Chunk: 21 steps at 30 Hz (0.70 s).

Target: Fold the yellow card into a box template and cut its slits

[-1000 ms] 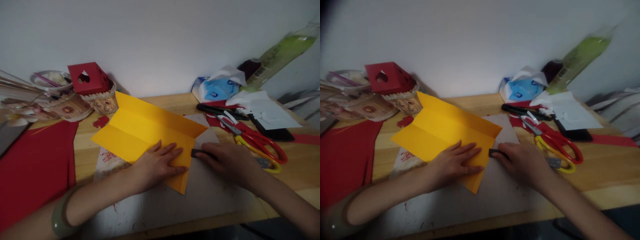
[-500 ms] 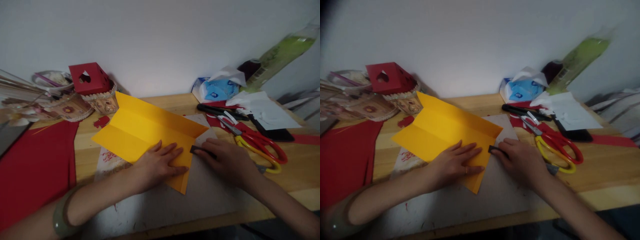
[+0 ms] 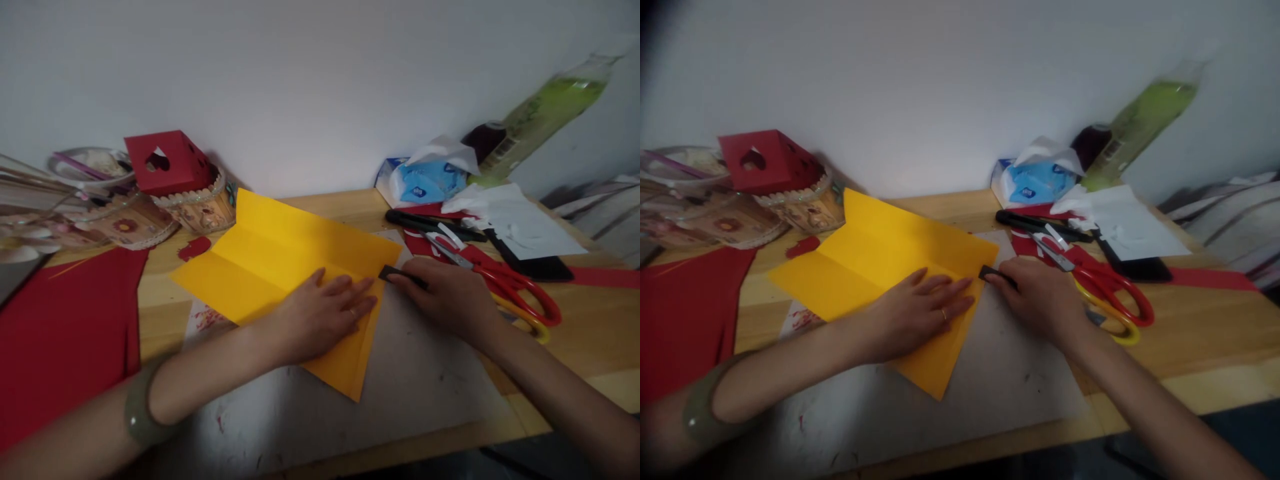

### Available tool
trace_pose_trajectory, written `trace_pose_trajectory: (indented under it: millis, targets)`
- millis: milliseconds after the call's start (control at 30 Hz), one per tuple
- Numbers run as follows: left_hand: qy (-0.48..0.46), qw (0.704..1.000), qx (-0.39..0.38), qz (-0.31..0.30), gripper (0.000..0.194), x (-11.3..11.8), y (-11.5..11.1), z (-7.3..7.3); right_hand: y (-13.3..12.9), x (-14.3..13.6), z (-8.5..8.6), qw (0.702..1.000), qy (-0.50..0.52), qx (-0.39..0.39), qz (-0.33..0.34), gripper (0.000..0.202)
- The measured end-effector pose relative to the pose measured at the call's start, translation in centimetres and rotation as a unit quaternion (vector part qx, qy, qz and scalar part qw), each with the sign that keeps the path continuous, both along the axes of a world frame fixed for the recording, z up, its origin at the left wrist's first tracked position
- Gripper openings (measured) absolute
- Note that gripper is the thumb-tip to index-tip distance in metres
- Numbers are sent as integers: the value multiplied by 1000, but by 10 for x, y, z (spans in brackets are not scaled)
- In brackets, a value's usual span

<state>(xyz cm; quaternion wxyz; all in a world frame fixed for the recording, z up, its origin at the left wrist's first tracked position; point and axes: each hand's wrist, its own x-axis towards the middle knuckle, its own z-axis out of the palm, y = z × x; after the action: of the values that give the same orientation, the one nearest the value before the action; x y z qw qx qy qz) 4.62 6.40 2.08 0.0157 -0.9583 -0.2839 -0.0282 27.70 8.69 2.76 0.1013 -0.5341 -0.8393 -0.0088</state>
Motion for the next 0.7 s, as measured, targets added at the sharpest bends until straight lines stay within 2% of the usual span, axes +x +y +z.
trace_pose_trajectory:
  millis: [100, 167, 333, 467, 567, 700]
  targets:
    - [19, 1000, -16, 4, 44, 5, 4, -7, -2, -1, 2, 999, -27, -2, 26, 36]
    - [26, 999, -23, 2, 44, 5, 4, -10, -2, 0, 2, 999, -29, 7, 19, 35]
    - [27, 999, -41, 13, 44, 5, 4, -10, -1, -1, 1, 999, -20, -15, 31, 36]
    - [23, 996, -78, 33, 43, 7, 4, -6, 1, 6, 3, 998, -28, -21, -42, 34]
    - [-9, 992, -122, 42, 42, 5, 4, -2, 4, 18, 4, 995, -21, 26, -89, 32]
    - [-107, 970, -211, 53, 34, -3, 8, 6, 8, 31, 1, 985, -51, 153, -63, 32]
